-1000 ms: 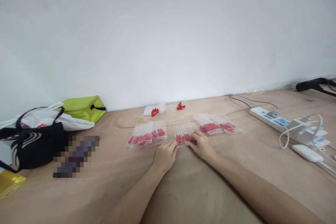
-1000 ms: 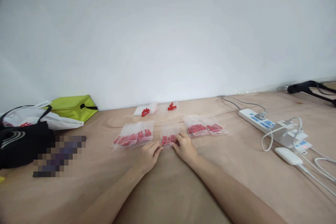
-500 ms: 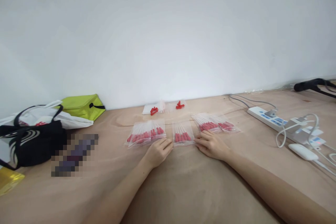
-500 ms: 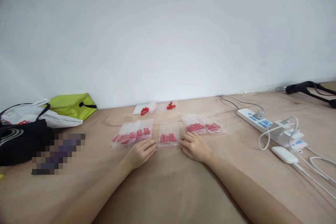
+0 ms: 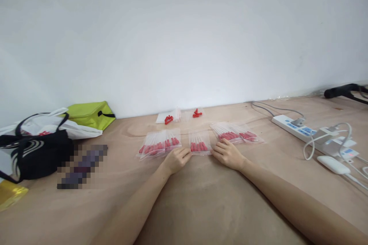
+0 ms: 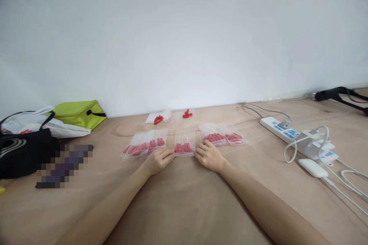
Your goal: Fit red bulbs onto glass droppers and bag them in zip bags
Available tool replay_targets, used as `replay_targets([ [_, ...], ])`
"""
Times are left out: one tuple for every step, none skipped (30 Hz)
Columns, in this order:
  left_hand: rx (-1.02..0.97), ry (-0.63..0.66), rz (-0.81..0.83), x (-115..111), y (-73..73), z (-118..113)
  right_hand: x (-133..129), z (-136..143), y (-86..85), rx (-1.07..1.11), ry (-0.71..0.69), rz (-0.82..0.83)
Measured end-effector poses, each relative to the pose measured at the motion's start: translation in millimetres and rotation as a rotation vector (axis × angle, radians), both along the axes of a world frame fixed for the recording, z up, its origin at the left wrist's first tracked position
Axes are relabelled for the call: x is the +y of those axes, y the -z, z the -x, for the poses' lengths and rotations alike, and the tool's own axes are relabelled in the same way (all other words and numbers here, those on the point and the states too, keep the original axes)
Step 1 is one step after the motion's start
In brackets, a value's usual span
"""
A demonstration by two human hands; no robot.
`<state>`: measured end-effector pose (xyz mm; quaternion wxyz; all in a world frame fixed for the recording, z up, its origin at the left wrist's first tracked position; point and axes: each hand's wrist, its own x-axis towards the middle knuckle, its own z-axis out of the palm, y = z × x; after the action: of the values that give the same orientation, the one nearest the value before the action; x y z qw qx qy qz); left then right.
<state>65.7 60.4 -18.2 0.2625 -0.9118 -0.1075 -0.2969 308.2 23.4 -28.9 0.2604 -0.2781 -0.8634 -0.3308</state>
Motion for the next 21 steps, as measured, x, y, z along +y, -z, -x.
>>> replay_targets([
  [-0.004, -0.001, -0.002, -0.5, -0.6, 1.0, -0.7, 0.5, -0.2, 0.012, -0.001, 0.000],
  [-0.008, -0.001, -0.005, -0.9, -1.0, 2.0, -1.3, 1.0, -0.4, 0.028, -0.002, 0.001],
  [-0.012, -0.001, -0.008, -1.2, -1.3, 2.7, -1.8, 1.5, -0.6, 0.045, -0.003, 0.003],
  [-0.017, -0.002, -0.010, -1.3, -1.4, 3.0, -2.2, 1.8, -0.8, 0.062, -0.005, 0.007],
  [-0.021, -0.005, -0.011, -1.3, -1.4, 3.1, -2.5, 2.1, -1.0, 0.078, -0.008, 0.011],
  [-0.024, -0.010, -0.011, -1.2, -1.2, 2.9, -2.6, 2.2, -1.1, 0.092, -0.010, 0.015],
  [-0.027, -0.015, -0.010, -1.2, -1.0, 2.6, -2.6, 2.2, -1.2, 0.102, -0.010, 0.020],
  [-0.029, -0.020, -0.008, -1.1, -0.9, 2.1, -2.5, 2.1, -1.2, 0.111, -0.009, 0.024],
  [-0.028, -0.022, -0.007, -1.2, -0.9, 1.7, -2.3, 2.1, -1.3, 0.119, -0.004, 0.028],
  [-0.028, -0.023, -0.006, -1.4, -1.1, 1.3, -2.1, 2.2, -1.3, 0.124, 0.003, 0.031],
  [-0.027, -0.021, -0.005, -1.6, -1.5, 1.0, -1.8, 2.5, -1.3, 0.126, 0.011, 0.033],
  [-0.025, -0.018, -0.005, -2.0, -2.1, 0.8, -1.4, 2.8, -1.3, 0.123, 0.018, 0.033],
  [-0.024, -0.015, -0.007, -2.3, -2.9, 0.6, -1.1, 3.3, -1.3, 0.116, 0.024, 0.031],
  [-0.025, -0.009, -0.009, -2.7, -3.8, 0.4, -0.8, 3.8, -1.3, 0.105, 0.028, 0.027],
  [-0.028, 0.000, -0.014, -3.0, -4.7, 0.2, -0.5, 4.3, -1.3, 0.093, 0.028, 0.021],
  [-0.033, 0.013, -0.019, -3.4, -5.8, -0.1, -0.2, 4.8, -1.3, 0.081, 0.023, 0.014],
  [-0.041, 0.028, -0.025, -3.7, -6.8, -0.5, -0.1, 5.1, -1.3, 0.072, 0.017, 0.006],
  [-0.048, 0.042, -0.031, -3.9, -7.7, -0.8, 0.0, 5.4, -1.3, 0.065, 0.009, -0.002],
  [-0.053, 0.053, -0.035, -4.2, -8.6, -1.2, 0.0, 5.5, -1.2, 0.061, 0.000, -0.010],
  [-0.055, 0.061, -0.038, -4.4, -9.2, -1.4, -0.1, 5.5, -1.1, 0.059, -0.006, -0.016],
  [-0.054, 0.064, -0.039, -4.5, -9.7, -1.5, -0.2, 5.5, -0.9, 0.060, -0.008, -0.021],
])
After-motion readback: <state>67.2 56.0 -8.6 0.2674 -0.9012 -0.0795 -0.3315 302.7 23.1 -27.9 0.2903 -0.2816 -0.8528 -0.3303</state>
